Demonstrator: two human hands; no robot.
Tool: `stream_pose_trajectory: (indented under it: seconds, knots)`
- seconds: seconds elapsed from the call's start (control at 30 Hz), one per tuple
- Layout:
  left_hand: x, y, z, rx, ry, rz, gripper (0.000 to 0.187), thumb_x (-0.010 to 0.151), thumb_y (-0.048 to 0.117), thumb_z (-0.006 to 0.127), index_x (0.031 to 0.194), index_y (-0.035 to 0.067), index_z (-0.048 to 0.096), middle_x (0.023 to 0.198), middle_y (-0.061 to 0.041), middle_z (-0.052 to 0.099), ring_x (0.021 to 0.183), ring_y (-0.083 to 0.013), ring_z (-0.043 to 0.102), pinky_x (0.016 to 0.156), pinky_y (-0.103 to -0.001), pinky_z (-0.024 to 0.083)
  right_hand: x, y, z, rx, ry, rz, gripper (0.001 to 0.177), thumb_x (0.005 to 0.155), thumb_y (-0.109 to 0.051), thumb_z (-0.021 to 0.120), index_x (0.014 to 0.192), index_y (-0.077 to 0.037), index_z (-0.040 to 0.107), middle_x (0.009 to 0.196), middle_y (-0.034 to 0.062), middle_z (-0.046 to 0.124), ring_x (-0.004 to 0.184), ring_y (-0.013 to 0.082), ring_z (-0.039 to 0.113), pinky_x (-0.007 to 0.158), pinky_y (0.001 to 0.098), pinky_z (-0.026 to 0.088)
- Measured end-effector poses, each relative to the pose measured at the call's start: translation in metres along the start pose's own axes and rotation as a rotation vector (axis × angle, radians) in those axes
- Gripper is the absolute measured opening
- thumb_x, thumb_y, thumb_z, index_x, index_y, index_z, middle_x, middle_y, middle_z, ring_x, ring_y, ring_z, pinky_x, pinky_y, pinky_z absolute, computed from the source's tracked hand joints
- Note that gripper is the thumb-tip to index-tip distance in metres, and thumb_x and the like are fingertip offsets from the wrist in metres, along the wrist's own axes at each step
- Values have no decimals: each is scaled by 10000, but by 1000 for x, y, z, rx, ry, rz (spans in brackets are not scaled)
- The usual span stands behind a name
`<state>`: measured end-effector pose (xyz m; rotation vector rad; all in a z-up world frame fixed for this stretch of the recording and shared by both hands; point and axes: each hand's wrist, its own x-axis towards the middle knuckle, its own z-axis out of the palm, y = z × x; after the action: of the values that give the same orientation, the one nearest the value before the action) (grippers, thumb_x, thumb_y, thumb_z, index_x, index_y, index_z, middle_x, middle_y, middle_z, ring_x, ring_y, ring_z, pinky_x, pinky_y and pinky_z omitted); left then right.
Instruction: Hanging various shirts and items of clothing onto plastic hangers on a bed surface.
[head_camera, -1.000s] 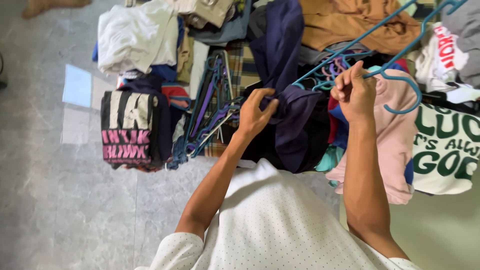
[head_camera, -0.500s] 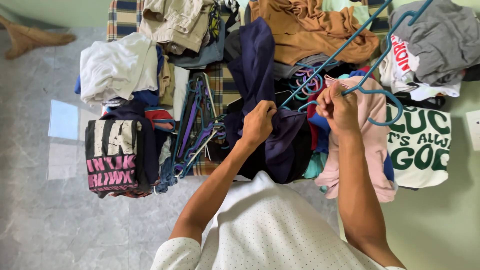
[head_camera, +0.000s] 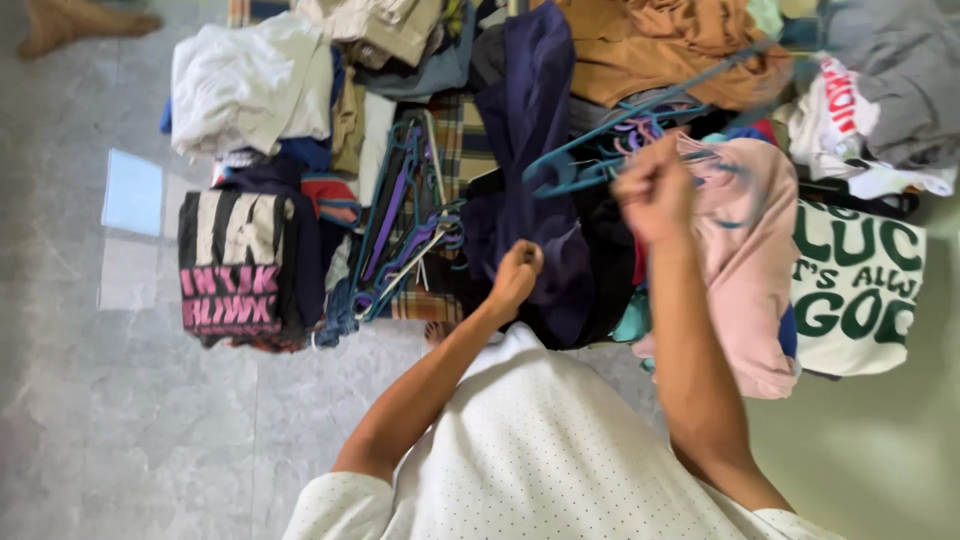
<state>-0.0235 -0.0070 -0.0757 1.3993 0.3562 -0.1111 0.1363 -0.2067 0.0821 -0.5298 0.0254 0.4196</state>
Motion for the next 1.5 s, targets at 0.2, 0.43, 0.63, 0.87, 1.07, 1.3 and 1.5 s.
stream_pose_trajectory:
  seconds: [0.2,0.43,0.63,0.87,1.07,1.3,1.5]
  knots:
    - [-12,-45,8,-592,39,-490,116,927,170,600,1014,114,653,877,-22,623,775,-183,572,692,-371,472,8,194,57,-170,50,527,376,1021,-422,596,765,-163,502,670,6,481,511,102,405,466,238,311]
    - [-44,-7,-35,-661,96,-554,247,943,351,632,1058,133,629,980,-69,660,857,-225,616,758,-440,501,34,298,56,-75,-19,744,390,1056,-450,606,850,-123,552,760,32,563,486,118,461,445,248,356]
    - [-43,43,-68,-286,-119,-480,453,827,289,709,1247,140,632,1187,-92,635,1027,-239,627,883,-442,522,3,263,96,-577,-95,995,322,985,-318,635,1156,-45,637,1104,72,693,977,263,725,840,413,603]
    - [-42,119,-38,366,-735,-253,699,746,182,803,1421,126,632,1352,-102,613,1174,-232,613,981,-389,509,-45,83,71,-1090,-105,288,507,1051,-402,556,1370,-14,629,1255,146,716,989,221,643,819,359,531]
    - [0,175,34,-75,-1075,-198,379,1004,256,732,1249,-32,745,1258,-167,760,1158,-278,694,1022,-413,545,-89,16,35,-1366,-77,109,491,1066,-434,444,1314,-77,670,1289,59,722,933,137,552,835,246,428]
    - [57,262,102,-828,-980,-613,501,1053,405,596,1369,17,624,1366,-160,664,1219,-294,658,1110,-478,503,-229,-44,10,-1220,383,-95,568,888,-282,610,1406,-50,584,1380,92,655,1097,201,559,941,319,439]
    - [37,262,155,-695,-981,-671,482,971,396,641,1339,85,643,1326,-105,690,1196,-244,674,1071,-438,520,-326,-66,-18,-1064,626,-201,798,735,-154,756,1484,-25,510,1457,122,597,1237,256,566,1032,381,450]
